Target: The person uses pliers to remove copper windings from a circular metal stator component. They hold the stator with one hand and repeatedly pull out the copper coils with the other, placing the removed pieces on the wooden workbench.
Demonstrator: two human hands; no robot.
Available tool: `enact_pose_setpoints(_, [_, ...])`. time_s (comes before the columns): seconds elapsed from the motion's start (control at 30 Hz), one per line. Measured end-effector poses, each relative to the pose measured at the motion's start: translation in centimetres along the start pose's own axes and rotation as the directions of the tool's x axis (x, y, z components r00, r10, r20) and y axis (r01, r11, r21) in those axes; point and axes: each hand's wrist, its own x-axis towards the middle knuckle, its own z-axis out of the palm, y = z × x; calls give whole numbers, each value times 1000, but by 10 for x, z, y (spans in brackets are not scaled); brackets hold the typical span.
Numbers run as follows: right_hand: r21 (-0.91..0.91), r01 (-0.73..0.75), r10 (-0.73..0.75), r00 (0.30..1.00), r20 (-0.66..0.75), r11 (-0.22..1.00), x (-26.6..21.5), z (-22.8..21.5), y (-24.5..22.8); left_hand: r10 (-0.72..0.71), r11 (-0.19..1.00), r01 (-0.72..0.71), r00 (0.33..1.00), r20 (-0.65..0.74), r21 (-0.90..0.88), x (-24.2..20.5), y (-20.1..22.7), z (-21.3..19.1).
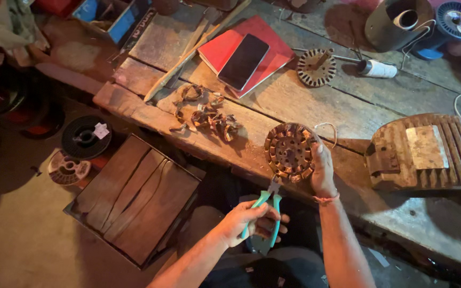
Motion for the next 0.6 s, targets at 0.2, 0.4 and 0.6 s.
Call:
enact_pose_setpoints(0.2, [360,-161,97,977,189,919,-2,0,-13,-16,1000,15,1000,17,24,-4,5,-2])
enact_pose_setpoints(0.4, [359,-122,66,984,166,925,-3,2,-21,-23,999,22,1000,19,34,-3,14,-9])
enact_pose_setpoints(0.6, [391,-115,49,983,176,913,-1,10,-49,-45,997,41,997,65,60,-4,17,-14])
